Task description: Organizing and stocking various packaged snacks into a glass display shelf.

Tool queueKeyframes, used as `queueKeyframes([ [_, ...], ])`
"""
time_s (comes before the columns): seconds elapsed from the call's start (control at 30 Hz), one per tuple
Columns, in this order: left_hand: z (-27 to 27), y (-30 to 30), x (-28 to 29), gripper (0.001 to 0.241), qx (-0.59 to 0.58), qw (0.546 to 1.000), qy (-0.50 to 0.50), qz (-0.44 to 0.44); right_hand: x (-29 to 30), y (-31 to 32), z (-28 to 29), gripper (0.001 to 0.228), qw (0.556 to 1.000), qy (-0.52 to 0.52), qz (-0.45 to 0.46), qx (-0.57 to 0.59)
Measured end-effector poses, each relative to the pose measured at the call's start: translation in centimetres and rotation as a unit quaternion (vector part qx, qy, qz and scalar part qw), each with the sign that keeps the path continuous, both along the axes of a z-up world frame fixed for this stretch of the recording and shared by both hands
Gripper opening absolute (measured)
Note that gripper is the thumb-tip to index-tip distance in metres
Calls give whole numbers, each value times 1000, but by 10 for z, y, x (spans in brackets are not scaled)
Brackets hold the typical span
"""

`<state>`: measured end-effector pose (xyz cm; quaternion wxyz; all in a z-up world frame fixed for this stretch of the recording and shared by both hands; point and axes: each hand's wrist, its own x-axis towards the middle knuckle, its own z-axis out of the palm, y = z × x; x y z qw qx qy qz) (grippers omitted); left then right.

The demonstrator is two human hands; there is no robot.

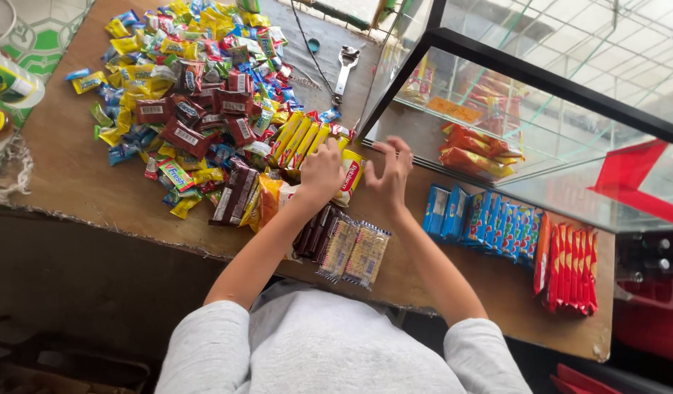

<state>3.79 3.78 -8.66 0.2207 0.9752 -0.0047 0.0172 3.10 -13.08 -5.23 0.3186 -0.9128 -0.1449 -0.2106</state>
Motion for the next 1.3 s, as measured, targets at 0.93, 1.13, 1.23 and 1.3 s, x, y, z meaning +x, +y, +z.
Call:
queueKeyframes([
  [0.93, 88, 105, -120, 19, -589, 808, -16, 14, 212, -72, -60, 72, 966, 28, -250, 56],
  [1.13, 70, 57, -120, 22, -680, 723, -44, 114, 222, -32, -13, 38, 976, -29, -177, 126],
  [1.23, 84, 35, -132, 22, -723, 684, -36, 87, 202, -24, -12, 26, 986, -78, -52, 137],
  [1.3, 92, 28, -135, 21, -667, 738, -19, 104, 205, -18, -16, 23, 976, -209, -2, 59],
])
